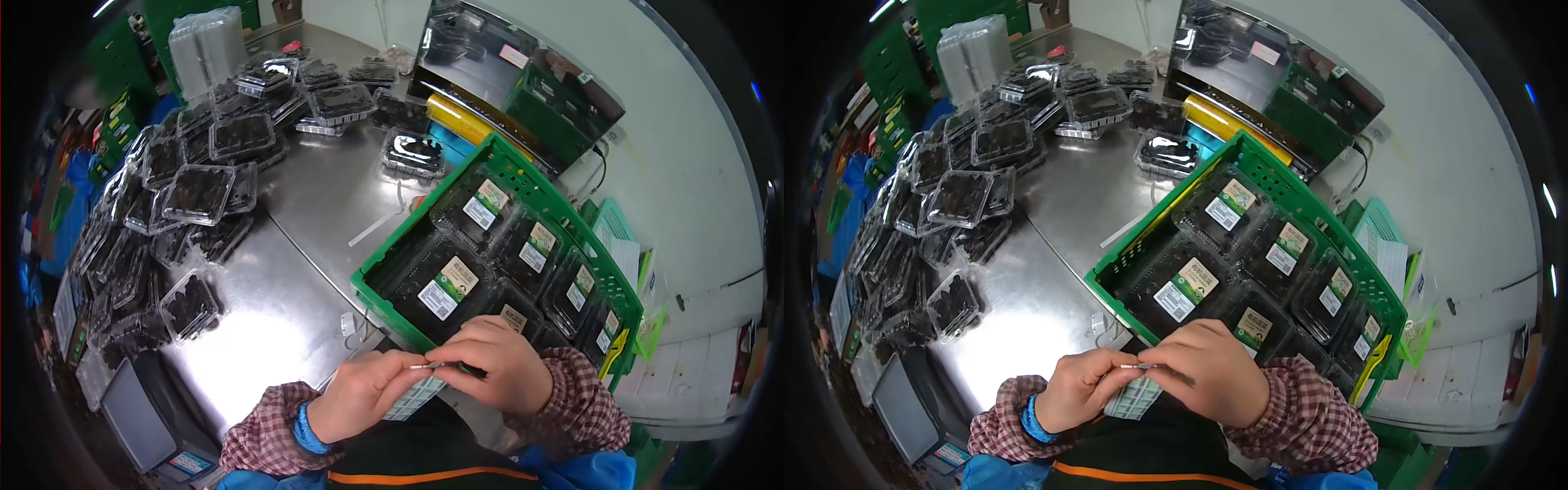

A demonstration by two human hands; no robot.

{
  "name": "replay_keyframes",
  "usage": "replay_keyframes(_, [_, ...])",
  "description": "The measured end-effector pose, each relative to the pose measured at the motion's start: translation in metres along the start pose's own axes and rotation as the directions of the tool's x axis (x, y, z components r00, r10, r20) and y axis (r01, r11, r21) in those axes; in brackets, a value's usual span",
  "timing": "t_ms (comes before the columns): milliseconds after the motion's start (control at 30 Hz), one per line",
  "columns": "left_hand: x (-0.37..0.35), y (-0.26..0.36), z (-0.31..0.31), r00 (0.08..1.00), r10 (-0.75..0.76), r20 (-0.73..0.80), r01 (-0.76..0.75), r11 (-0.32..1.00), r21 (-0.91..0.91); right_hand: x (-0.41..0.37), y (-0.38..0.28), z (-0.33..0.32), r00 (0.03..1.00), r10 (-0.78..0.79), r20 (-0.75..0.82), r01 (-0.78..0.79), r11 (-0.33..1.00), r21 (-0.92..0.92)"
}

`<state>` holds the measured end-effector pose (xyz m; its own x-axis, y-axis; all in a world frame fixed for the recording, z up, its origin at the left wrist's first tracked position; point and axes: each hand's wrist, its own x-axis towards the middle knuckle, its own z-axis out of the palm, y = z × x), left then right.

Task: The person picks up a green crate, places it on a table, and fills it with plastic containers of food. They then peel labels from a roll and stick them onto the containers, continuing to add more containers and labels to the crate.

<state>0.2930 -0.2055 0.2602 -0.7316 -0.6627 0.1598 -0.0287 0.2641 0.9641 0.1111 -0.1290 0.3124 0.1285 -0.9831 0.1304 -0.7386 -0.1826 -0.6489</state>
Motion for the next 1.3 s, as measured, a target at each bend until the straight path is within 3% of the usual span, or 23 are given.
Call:
replay_keyframes(100, [-0.002, -0.004, -0.001, 0.99, 0.091, 0.108, -0.102, 0.99, 0.1, -0.017, -0.004, 0.008, 0.999, 0.029, -0.046, -0.033, 0.995, -0.099])
replay_keyframes(200, [-0.007, 0.001, -0.006, 0.96, -0.201, 0.192, 0.192, 0.979, 0.065, -0.026, -0.001, 0.013, 0.982, 0.133, -0.131, -0.136, 0.991, -0.014])
replay_keyframes(233, [-0.009, -0.006, -0.008, 0.961, -0.215, 0.174, 0.209, 0.976, 0.053, -0.027, 0.001, 0.014, 0.959, 0.229, -0.168, -0.202, 0.966, 0.162])
replay_keyframes(267, [-0.012, -0.014, -0.01, 0.95, -0.267, 0.164, 0.268, 0.963, 0.02, -0.026, 0.002, 0.013, 0.96, 0.23, -0.16, -0.203, 0.965, 0.166])
replay_keyframes(333, [-0.014, -0.017, -0.012, 0.922, -0.352, 0.163, 0.369, 0.925, -0.087, -0.025, 0.004, 0.014, 0.896, 0.405, -0.183, -0.298, 0.853, 0.428])
replay_keyframes(367, [-0.014, -0.016, -0.011, 0.934, -0.323, 0.15, 0.342, 0.931, -0.128, -0.028, 0.012, 0.015, 0.88, 0.455, -0.134, -0.311, 0.767, 0.561])
replay_keyframes(400, [-0.013, -0.016, -0.01, 0.949, -0.287, 0.134, 0.307, 0.936, -0.171, -0.025, 0.01, 0.016, 0.882, 0.452, -0.129, -0.311, 0.767, 0.561])
replay_keyframes(500, [-0.014, -0.013, -0.009, 0.958, -0.256, 0.132, 0.281, 0.933, -0.227, -0.016, -0.003, 0.027, 0.947, 0.294, -0.133, -0.203, 0.863, 0.463])
replay_keyframes(600, [-0.012, 0.0, -0.008, 0.985, -0.162, 0.061, 0.173, 0.945, -0.278, -0.014, -0.009, 0.032, 0.976, 0.147, -0.157, -0.127, 0.983, 0.134])
replay_keyframes(633, [-0.013, 0.001, -0.01, 0.979, -0.185, 0.09, 0.201, 0.954, -0.224, -0.014, -0.011, 0.034, 0.977, 0.146, -0.156, -0.126, 0.983, 0.132])
replay_keyframes(700, [-0.014, 0.003, -0.011, 0.972, -0.206, 0.116, 0.224, 0.96, -0.17, -0.015, -0.016, 0.036, 0.965, 0.031, -0.259, -0.054, 0.995, -0.084])
replay_keyframes(800, [-0.016, 0.002, -0.01, 0.975, -0.198, 0.104, 0.192, 0.979, 0.066, -0.021, -0.014, 0.044, 0.932, -0.043, -0.359, -0.008, 0.99, -0.139])
replay_keyframes(833, [-0.017, -0.001, -0.009, 0.973, -0.218, 0.072, 0.211, 0.972, 0.1, -0.022, -0.015, 0.041, 0.922, 0.027, -0.387, -0.068, 0.993, -0.092])
replay_keyframes(867, [-0.018, -0.006, -0.009, 0.97, -0.239, 0.039, 0.232, 0.964, 0.133, -0.02, -0.005, 0.045, 0.854, 0.064, -0.517, -0.031, 0.997, 0.072])
replay_keyframes(900, [-0.018, -0.011, -0.011, 0.957, -0.291, 0.02, 0.288, 0.953, 0.092, -0.013, 0.0, 0.043, 0.764, 0.223, -0.606, -0.137, 0.973, 0.185])
replay_keyframes(967, [-0.02, -0.015, -0.01, 0.959, -0.279, 0.048, 0.277, 0.96, 0.053, 0.009, 0.04, 0.04, 0.564, 0.663, -0.493, -0.218, 0.695, 0.685])
replay_keyframes(1000, [-0.019, -0.015, -0.009, 0.963, -0.258, 0.072, 0.259, 0.966, 0.008, 0.015, 0.08, 0.048, 0.552, 0.652, -0.521, -0.291, 0.736, 0.612])
replay_keyframes(1067, [-0.018, -0.006, -0.008, 0.952, -0.287, 0.105, 0.289, 0.957, -0.002, 0.016, 0.139, 0.074, 0.576, 0.709, -0.407, -0.361, 0.667, 0.651])
replay_keyframes(1133, [-0.018, -0.002, -0.009, 0.949, -0.305, 0.086, 0.313, 0.944, -0.104, 0.013, 0.124, 0.062, 0.67, 0.407, -0.621, -0.462, 0.883, 0.081])
replay_keyframes(1200, [-0.028, -0.011, -0.012, 0.96, -0.264, 0.089, 0.276, 0.944, -0.181, 0.0, 0.104, 0.034, 0.532, 0.376, -0.759, -0.464, 0.879, 0.111])
replay_keyframes(1233, [-0.032, -0.01, -0.016, 0.944, -0.308, 0.12, 0.33, 0.898, -0.292, -0.02, 0.112, 0.02, 0.484, 0.555, -0.676, -0.303, 0.831, 0.466])
replay_keyframes(1267, [-0.034, -0.01, -0.02, 0.926, -0.344, 0.154, 0.377, 0.838, -0.395, -0.043, 0.116, 0.004, 0.516, 0.566, -0.643, -0.242, 0.816, 0.524])
replay_keyframes(1300, [-0.036, -0.01, -0.021, 0.929, -0.319, 0.19, 0.371, 0.81, -0.454, -0.063, 0.115, -0.004, 0.495, 0.688, -0.531, -0.357, 0.718, 0.598])
